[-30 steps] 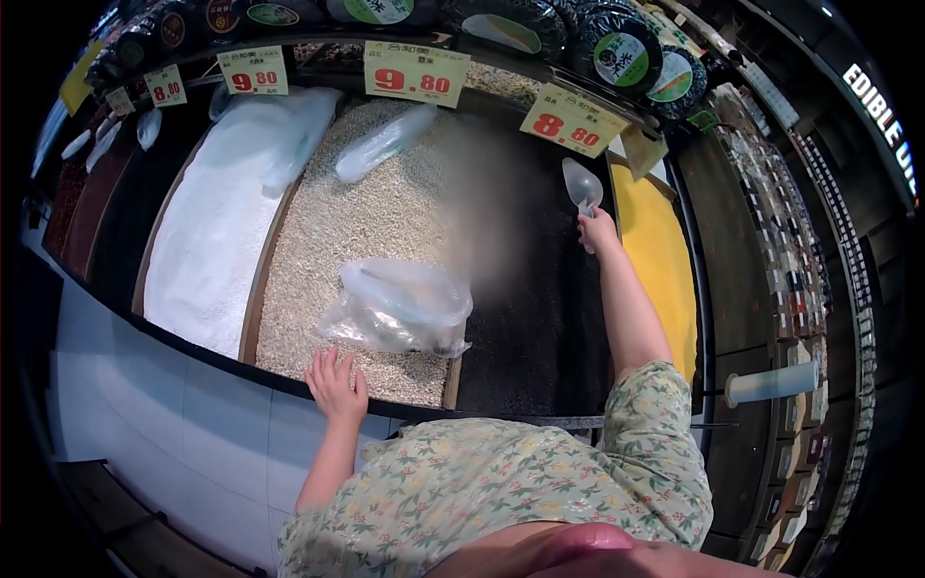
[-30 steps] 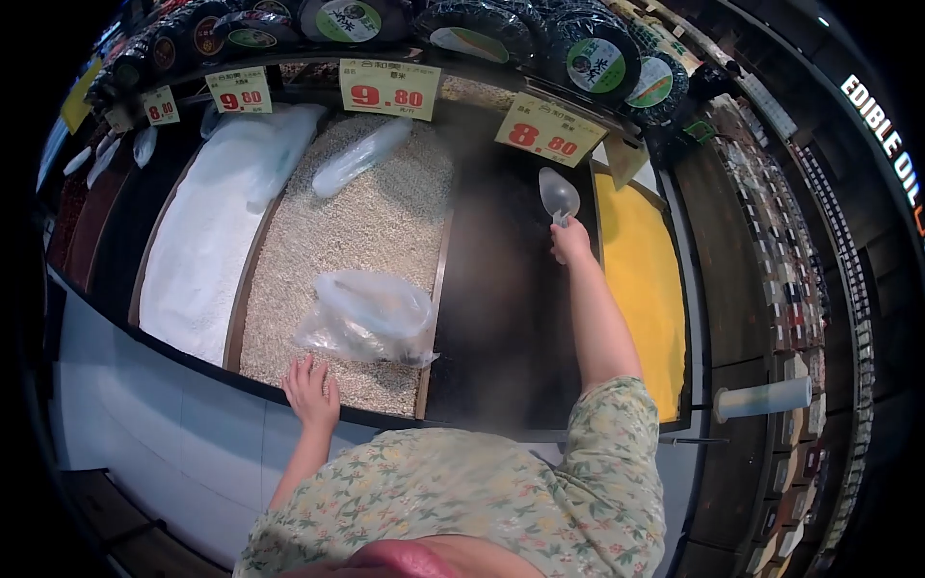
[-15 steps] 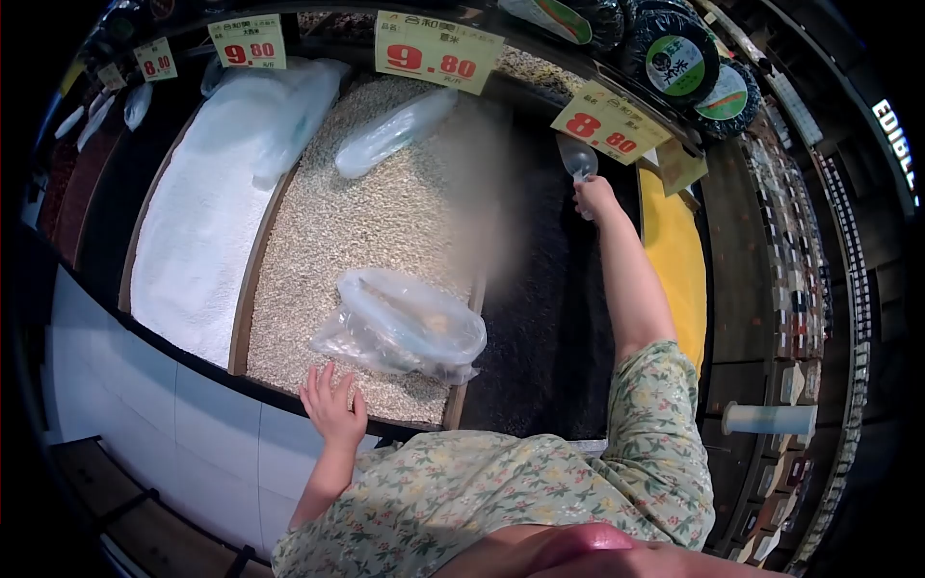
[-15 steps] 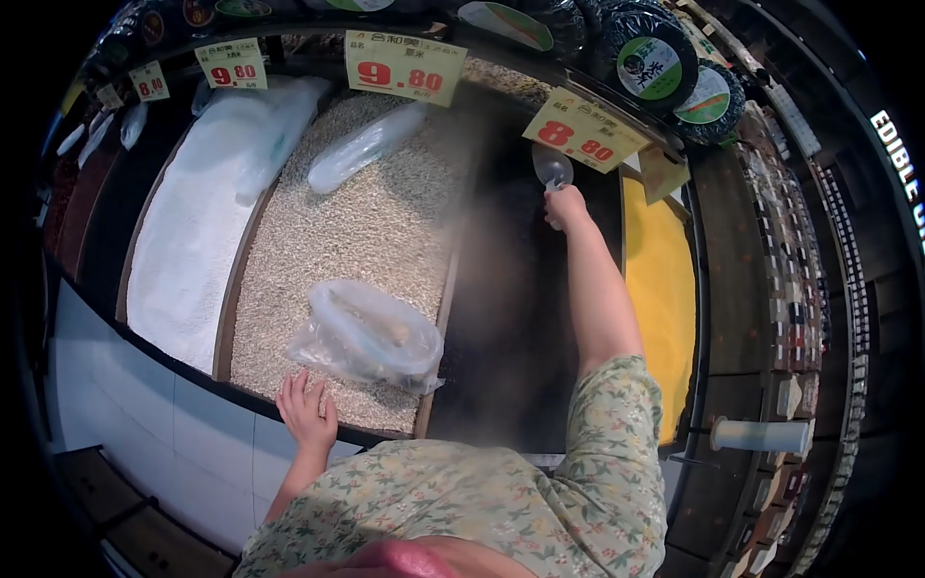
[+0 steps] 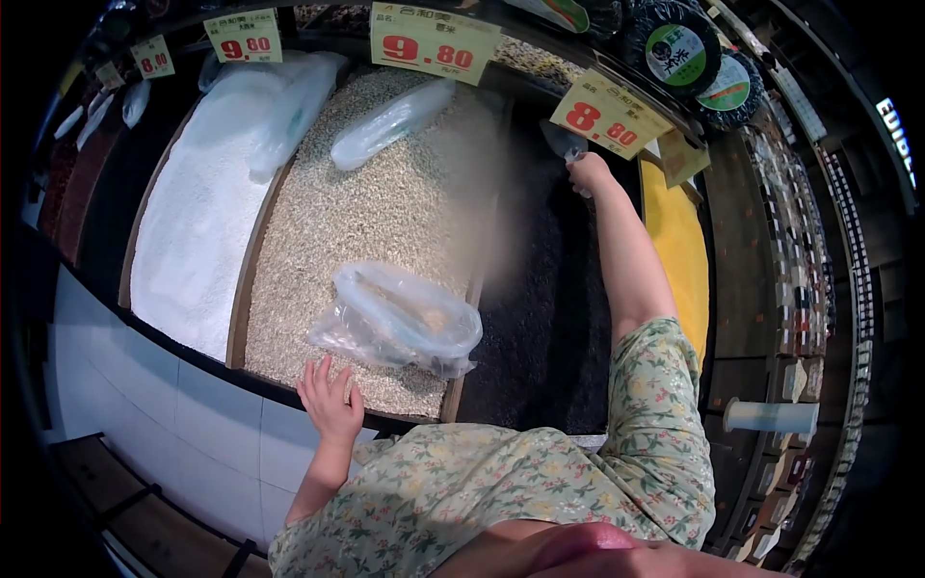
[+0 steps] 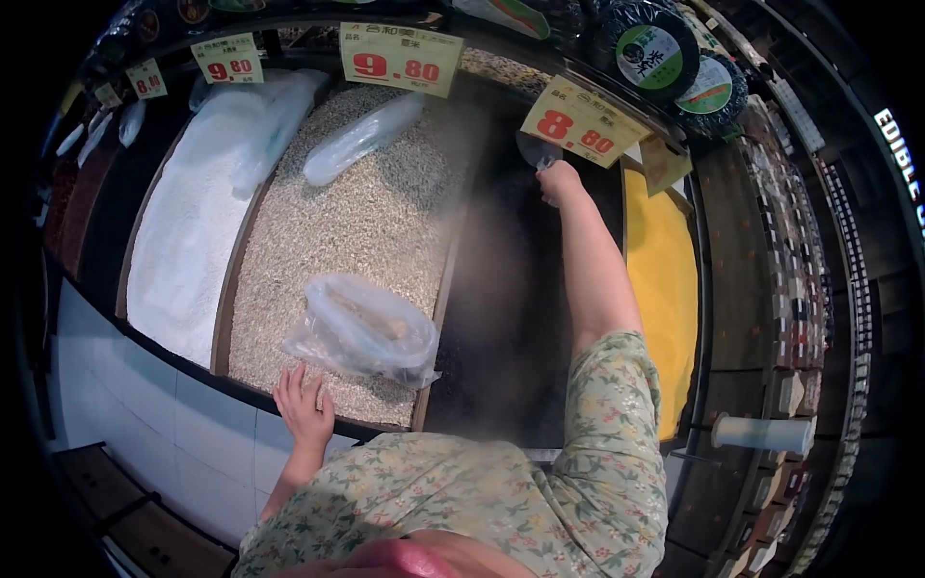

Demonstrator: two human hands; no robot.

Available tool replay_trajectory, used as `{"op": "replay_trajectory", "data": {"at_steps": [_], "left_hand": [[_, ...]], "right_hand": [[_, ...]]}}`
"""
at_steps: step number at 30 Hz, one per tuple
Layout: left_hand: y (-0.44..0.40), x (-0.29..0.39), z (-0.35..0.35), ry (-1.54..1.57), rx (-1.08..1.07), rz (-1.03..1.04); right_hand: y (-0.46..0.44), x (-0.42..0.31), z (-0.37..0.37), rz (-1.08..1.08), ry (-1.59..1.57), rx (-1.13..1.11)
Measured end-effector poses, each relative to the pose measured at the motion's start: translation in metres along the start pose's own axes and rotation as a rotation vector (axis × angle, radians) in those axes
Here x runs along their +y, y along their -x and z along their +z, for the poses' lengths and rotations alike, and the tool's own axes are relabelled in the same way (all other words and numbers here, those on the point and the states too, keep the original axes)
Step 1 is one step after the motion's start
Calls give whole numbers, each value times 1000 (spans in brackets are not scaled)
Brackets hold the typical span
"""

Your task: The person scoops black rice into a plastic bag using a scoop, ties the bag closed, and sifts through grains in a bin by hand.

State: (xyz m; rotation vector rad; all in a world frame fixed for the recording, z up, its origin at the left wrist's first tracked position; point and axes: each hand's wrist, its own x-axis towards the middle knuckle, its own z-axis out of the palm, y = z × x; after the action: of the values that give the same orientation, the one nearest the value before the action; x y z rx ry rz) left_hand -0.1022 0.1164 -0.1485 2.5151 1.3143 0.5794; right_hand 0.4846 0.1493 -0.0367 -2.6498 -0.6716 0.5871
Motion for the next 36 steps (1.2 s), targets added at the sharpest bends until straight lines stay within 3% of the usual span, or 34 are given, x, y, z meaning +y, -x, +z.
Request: {"op": "replay_trajectory", "data": {"at_steps": [2,5,16,21,27,36], "left_hand": [[1,-1,2,5,7,-1],[2,-2,3,-3,34,7],[3,-4,3,11,21,44],[1,-4,4,17,4,47],[3,-6,2,29,43,78],[2,-5,2,28,60,55]], "right_hand": [[14,5,-3,26,-146,46],[48,10,-21,2,12,-18],[179,86,-32,-48,-116,41],[219,81,-37,-98,85,54],[180,69,-18,-124,256,114],[103,30,-15,-30,310,9]]}}
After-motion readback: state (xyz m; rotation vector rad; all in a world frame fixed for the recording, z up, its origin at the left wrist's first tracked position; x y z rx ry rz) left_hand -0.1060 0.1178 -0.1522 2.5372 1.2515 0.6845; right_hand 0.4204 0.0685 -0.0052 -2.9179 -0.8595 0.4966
